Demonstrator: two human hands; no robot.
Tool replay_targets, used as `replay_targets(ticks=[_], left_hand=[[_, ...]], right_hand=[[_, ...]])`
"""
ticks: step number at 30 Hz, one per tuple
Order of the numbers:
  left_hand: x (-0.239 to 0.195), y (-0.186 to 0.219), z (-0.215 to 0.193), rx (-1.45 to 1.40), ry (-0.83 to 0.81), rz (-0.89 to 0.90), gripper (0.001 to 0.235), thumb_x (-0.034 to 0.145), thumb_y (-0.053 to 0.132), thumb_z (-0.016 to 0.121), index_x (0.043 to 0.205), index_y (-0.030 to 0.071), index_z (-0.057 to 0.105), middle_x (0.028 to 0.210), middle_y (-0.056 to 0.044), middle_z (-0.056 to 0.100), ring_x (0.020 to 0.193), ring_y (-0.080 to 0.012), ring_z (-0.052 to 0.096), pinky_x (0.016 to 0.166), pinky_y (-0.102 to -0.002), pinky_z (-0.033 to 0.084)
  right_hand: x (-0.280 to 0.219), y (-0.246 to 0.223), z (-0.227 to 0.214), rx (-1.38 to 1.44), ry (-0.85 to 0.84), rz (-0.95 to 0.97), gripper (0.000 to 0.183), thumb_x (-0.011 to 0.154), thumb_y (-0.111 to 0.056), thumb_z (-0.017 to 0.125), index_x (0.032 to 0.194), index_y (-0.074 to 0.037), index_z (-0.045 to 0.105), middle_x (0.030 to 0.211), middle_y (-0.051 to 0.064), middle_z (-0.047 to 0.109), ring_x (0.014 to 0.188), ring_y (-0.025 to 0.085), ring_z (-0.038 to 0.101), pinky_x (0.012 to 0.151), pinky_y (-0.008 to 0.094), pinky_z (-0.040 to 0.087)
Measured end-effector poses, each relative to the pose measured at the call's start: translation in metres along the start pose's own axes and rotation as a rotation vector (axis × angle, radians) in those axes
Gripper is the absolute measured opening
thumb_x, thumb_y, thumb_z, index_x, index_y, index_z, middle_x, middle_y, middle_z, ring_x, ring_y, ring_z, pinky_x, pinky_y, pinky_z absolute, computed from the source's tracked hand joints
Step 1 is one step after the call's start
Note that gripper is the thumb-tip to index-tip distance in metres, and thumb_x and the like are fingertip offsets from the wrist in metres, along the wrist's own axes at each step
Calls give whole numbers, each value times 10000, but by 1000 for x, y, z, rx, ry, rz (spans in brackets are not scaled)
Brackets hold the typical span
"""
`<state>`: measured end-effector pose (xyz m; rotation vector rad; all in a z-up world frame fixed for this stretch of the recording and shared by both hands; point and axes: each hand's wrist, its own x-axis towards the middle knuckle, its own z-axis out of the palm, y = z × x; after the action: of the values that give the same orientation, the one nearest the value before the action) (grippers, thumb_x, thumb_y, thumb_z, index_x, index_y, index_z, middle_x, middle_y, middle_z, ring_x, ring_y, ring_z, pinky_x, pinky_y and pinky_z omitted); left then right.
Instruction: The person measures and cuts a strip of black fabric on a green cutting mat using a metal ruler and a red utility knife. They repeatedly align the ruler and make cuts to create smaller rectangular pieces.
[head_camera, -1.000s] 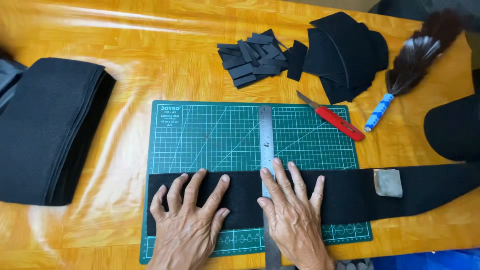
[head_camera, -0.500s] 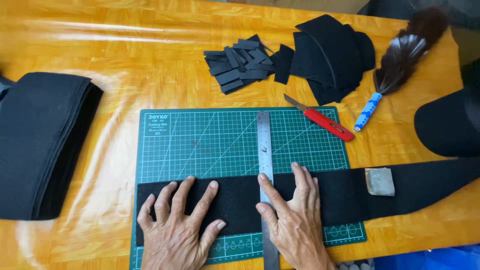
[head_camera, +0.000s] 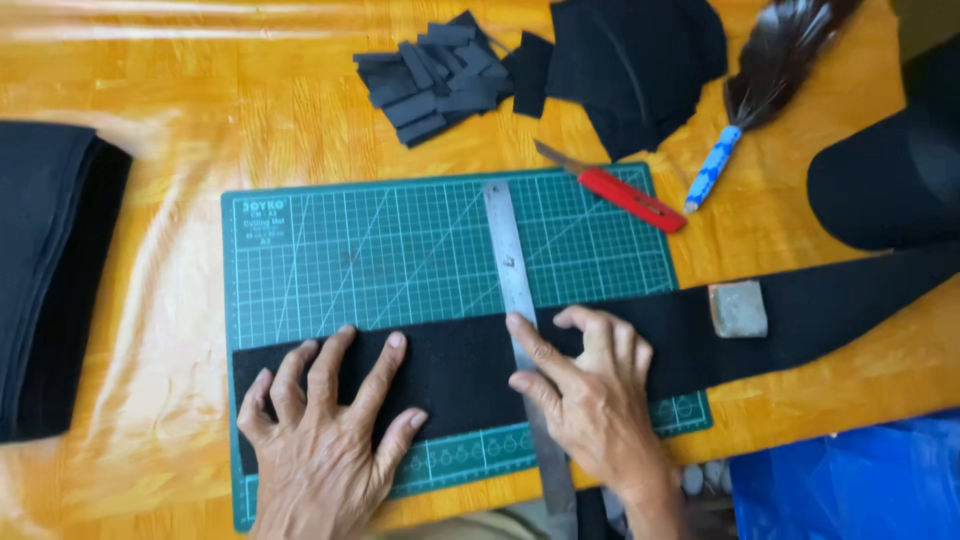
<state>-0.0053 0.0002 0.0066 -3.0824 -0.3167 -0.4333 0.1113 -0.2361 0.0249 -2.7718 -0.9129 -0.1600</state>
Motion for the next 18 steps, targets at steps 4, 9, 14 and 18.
replay_targets(ticks=[4,9,14,18], left_hand=[[5,-2,-6,-31,-30,37,643,889,736,476,1455,445,569,1521,-45,520,1340,-333,481,1067,-561,323],[3,-2,-5,6,2,45,651,887,745,495,1455,440,583,1508,-49,540,1334,-328,496,1064,-563,337],[3,-3,-4,-5,7,52,651,892,742,501,1459,433,581,1501,-52,538,1336,-328,489,1055,-558,334],[2,-3,-6,-7,-1,64,657,889,730,527,1469,423,572,1510,-58,527,1339,-339,485,1046,-572,346]], right_hand=[[8,27,-4,22,-96,-70,601,919,-499,688,1497,-454,526,1273,53,494,1111,315,464,831,517,375],[15,46,0,131,-73,-122,572,895,-394,781,1438,-419,605,1122,17,506,1029,225,513,832,447,356],[15,50,1,257,-54,-117,514,900,-267,777,1395,-344,662,1097,-1,498,1028,199,511,872,432,327],[11,55,4,310,-18,-139,486,918,-171,760,1379,-304,681,1089,-13,524,1027,191,534,900,417,333]])
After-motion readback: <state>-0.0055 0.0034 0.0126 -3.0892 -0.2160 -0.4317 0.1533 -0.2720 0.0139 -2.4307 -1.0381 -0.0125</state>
